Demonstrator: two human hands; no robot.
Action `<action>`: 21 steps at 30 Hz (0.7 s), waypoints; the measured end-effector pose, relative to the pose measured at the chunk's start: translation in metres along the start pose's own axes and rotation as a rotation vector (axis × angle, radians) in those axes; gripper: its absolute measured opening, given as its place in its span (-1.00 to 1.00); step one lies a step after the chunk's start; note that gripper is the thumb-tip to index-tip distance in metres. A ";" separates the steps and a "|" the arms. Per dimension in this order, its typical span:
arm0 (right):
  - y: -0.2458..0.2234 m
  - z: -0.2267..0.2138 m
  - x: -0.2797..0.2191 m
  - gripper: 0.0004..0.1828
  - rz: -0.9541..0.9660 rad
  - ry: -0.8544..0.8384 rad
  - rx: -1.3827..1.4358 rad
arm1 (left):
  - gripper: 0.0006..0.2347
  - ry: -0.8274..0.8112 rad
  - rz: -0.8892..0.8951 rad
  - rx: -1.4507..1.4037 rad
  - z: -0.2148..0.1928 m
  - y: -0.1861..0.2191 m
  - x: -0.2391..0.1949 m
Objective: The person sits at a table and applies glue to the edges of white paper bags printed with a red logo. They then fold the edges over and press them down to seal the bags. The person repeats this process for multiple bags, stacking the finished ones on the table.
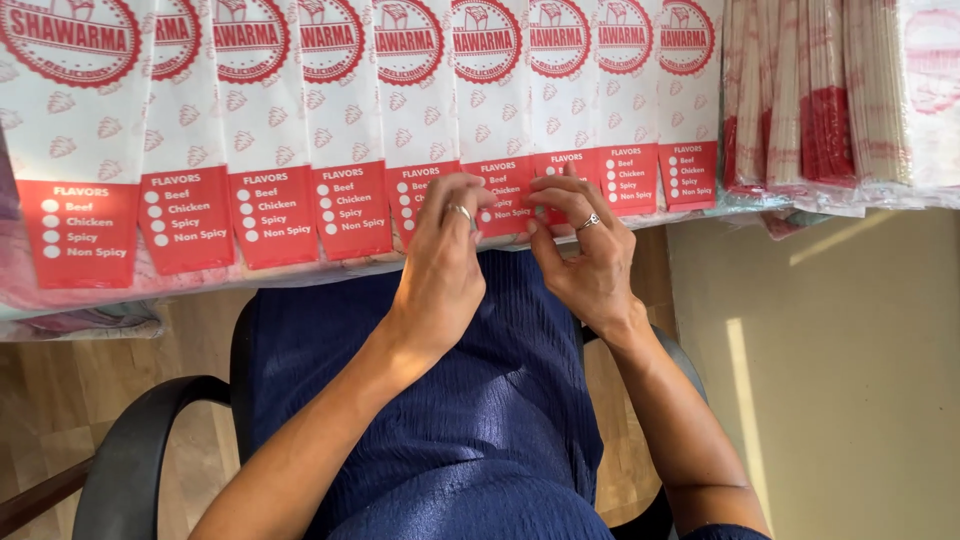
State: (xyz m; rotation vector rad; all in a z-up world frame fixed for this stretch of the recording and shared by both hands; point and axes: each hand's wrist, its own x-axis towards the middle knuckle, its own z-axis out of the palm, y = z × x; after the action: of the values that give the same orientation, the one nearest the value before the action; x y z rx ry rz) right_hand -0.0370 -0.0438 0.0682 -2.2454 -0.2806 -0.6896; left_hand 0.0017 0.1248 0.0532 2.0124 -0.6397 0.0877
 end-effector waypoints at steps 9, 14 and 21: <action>-0.024 0.043 -0.001 -0.82 -0.135 0.000 0.091 | -0.67 0.068 0.272 0.168 -0.061 -0.039 -0.022; -0.021 0.043 -0.001 -0.97 -0.191 -0.040 0.059 | -0.89 0.082 0.302 0.171 -0.058 -0.045 -0.027; -0.015 0.042 -0.003 -0.96 -0.203 -0.042 0.067 | -0.95 0.077 0.295 0.178 -0.060 -0.036 -0.024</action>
State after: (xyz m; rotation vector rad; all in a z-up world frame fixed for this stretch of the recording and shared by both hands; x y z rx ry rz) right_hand -0.0288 -0.0035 0.0517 -2.1881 -0.5507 -0.7274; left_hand 0.0099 0.1987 0.0476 2.0586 -0.9017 0.4085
